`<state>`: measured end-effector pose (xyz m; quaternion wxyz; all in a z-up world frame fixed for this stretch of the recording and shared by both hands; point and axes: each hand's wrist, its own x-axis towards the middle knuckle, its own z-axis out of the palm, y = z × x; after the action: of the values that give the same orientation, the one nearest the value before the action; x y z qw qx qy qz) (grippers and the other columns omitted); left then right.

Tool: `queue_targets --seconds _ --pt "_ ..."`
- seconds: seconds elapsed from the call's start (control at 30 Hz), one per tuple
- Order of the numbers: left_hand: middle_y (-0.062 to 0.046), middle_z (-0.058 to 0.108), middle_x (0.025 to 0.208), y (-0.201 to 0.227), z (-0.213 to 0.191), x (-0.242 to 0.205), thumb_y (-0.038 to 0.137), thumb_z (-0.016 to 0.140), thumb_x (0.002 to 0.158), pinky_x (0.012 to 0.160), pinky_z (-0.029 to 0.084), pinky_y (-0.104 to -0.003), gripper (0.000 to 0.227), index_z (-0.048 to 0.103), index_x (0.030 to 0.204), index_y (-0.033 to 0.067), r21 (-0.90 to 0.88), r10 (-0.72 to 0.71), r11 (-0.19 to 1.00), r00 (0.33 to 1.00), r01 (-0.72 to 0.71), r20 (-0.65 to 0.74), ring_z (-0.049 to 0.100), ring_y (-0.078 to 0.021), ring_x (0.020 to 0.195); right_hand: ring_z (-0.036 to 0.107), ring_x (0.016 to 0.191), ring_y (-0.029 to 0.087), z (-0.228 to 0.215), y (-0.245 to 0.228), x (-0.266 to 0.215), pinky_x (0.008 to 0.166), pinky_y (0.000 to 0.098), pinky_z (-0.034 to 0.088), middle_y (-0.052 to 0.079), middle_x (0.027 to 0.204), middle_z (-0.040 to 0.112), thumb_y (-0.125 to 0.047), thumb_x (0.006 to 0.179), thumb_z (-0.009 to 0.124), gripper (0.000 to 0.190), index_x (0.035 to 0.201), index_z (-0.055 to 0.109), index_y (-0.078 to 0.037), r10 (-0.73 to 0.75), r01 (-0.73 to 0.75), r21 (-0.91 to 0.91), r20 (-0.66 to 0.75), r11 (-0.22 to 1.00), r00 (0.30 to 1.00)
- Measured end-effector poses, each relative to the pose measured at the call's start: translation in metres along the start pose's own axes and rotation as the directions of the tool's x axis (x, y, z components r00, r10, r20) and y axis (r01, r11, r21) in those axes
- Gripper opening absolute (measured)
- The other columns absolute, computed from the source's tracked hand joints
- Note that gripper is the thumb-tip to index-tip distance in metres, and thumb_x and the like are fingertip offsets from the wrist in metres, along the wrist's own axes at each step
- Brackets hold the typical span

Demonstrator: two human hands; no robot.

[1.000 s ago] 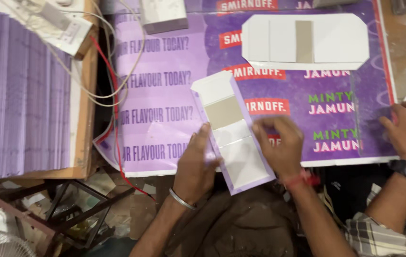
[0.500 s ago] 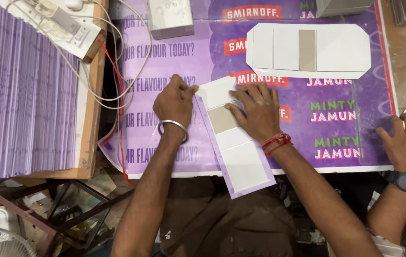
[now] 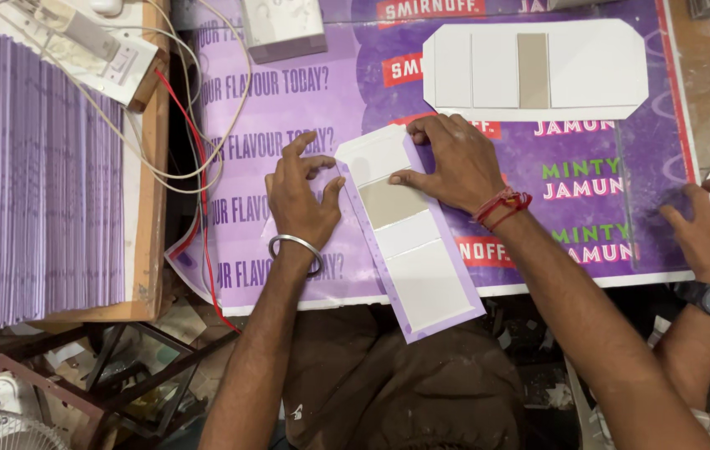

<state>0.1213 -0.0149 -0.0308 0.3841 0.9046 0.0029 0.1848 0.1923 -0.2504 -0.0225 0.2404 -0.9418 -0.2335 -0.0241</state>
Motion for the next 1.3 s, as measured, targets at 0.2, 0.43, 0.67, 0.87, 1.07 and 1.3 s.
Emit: queue_targets --seconds 0.2,0.43,0.67,0.87,1.07,1.3 --pt "0.002 0.075 0.100 0.004 -0.002 0.006 0.007 0.084 0.076 0.085 0.039 -0.042 0.070 0.052 0.137 0.0141 0.108 0.003 0.994 0.996 -0.013 0.089 0.064 -0.0209 0.095 0.066 0.096 0.024 -0.007 -0.001 0.006 0.074 0.0415 0.055 0.005 0.097 0.071 -0.066 0.068 0.088 0.075 0.112 0.066 -0.009 -0.025 0.028 -0.051 0.059 0.998 0.998" --pt "-0.008 0.071 0.107 0.026 -0.010 0.011 0.001 0.077 0.081 0.079 0.053 -0.042 0.078 0.047 0.151 0.0148 0.142 0.002 0.989 0.970 -0.038 0.244 0.064 -0.0276 0.094 0.065 0.098 0.025 -0.012 -0.011 0.012 0.078 0.0429 0.053 0.004 0.100 0.069 -0.067 0.068 0.082 0.075 0.116 0.066 -0.011 0.020 -0.002 -0.126 0.141 0.992 0.990" --pt "-0.021 0.066 0.107 0.038 0.025 -0.030 0.007 0.088 0.072 0.082 0.053 -0.045 0.084 0.039 0.141 0.0009 -0.051 -0.282 0.959 0.959 0.280 -0.042 0.067 -0.0363 0.100 0.052 0.118 0.033 0.034 -0.007 -0.039 0.096 0.0502 0.040 0.013 0.123 0.061 -0.064 0.084 0.080 0.082 0.137 0.059 -0.004 -0.068 0.050 -0.127 -0.139 0.991 0.988" --pt "-0.005 0.065 0.087 -0.012 0.015 0.019 0.003 0.086 0.067 0.069 0.056 -0.032 0.056 0.064 0.118 0.0015 -0.295 -0.353 0.813 0.828 0.502 0.436 0.063 -0.0160 0.078 0.060 0.111 0.030 -0.005 -0.008 -0.001 0.088 0.0476 0.046 0.012 0.116 0.062 -0.061 0.064 0.087 0.093 0.138 0.059 -0.011 -0.107 0.103 0.118 0.029 0.988 0.994" --pt "-0.005 0.061 0.079 -0.008 -0.009 0.043 0.012 0.094 0.062 0.066 0.051 -0.034 0.048 0.071 0.104 0.0070 -0.045 -0.069 0.993 0.829 0.112 0.555 0.058 -0.0174 0.070 0.067 0.098 0.021 -0.019 0.003 0.050 0.080 0.0410 0.054 -0.002 0.102 0.068 -0.054 0.065 0.088 0.061 0.111 0.072 -0.019 -0.082 0.078 0.026 0.446 0.997 0.891" --pt "-0.008 0.061 0.081 -0.004 -0.025 0.021 0.032 0.086 0.081 0.055 0.048 -0.042 0.045 0.076 0.122 0.0158 0.160 0.140 0.958 0.874 -0.239 0.466 0.059 -0.0245 0.067 0.061 0.092 0.020 0.000 0.021 0.020 0.069 0.0350 0.054 -0.001 0.105 0.069 -0.046 0.084 0.080 0.037 0.107 0.079 -0.017 -0.497 0.498 -0.043 0.032 0.866 0.867"
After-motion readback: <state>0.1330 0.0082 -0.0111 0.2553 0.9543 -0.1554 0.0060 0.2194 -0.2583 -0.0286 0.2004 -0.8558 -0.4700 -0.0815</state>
